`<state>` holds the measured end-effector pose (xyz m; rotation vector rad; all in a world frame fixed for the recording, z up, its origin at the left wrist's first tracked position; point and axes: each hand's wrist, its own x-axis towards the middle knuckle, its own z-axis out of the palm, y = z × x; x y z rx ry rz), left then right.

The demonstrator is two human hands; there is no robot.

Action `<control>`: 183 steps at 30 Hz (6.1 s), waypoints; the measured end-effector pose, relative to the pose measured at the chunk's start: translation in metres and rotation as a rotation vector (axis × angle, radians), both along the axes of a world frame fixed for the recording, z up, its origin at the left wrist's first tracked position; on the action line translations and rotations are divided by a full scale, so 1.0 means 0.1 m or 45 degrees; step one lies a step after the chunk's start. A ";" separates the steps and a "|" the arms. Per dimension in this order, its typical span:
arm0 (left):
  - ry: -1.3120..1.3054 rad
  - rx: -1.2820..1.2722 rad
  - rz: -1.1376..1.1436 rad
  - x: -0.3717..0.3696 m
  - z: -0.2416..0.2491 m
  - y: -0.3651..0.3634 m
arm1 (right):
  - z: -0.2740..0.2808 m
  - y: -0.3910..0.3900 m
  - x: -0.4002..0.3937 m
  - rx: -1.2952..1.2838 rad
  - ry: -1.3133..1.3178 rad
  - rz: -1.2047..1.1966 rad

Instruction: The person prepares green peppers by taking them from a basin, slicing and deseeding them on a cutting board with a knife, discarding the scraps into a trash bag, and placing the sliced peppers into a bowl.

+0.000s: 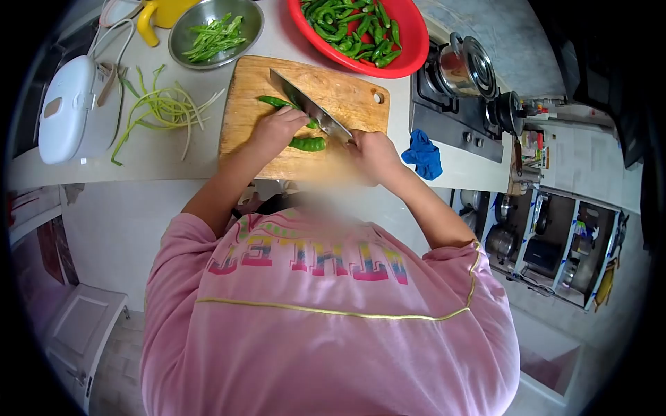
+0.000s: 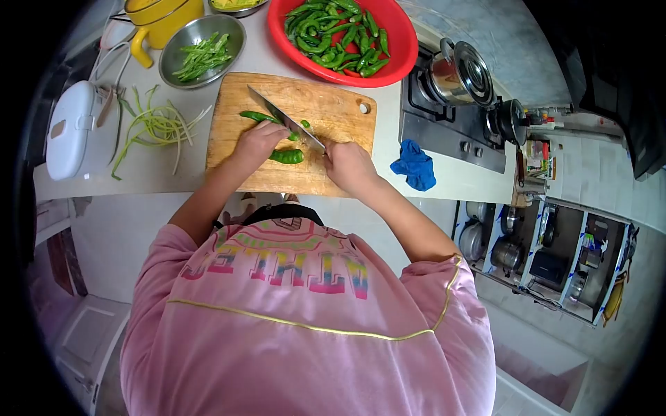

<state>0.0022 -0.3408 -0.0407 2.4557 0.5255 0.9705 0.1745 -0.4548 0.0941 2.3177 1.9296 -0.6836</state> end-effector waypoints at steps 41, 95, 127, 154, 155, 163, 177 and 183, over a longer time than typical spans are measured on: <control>-0.001 0.036 0.024 0.00 -0.10 0.02 | -0.02 0.05 -0.03 0.048 0.147 -0.153; -0.016 0.054 0.049 -0.07 -0.11 0.11 | -0.15 0.12 -0.15 0.142 0.250 -0.187; 0.109 0.003 0.208 -0.22 0.06 0.21 | -0.12 0.04 -0.18 0.197 0.293 -0.344; 0.027 -0.020 0.175 -0.16 -0.07 0.30 | -0.39 0.45 -0.44 0.108 0.061 -0.199; 0.047 -0.011 0.167 -0.17 -0.10 0.28 | -0.41 0.44 -0.44 0.144 0.078 -0.224; -0.016 -0.052 0.063 -0.34 0.13 0.16 | -0.19 -0.07 -0.18 0.390 0.549 -0.611; 0.233 0.214 0.084 -0.53 0.16 -0.03 | -0.19 -0.30 -0.17 0.214 0.714 -0.608; 0.242 0.055 -0.025 -0.43 0.19 -0.13 | -0.16 -0.27 -0.24 0.222 0.675 -0.514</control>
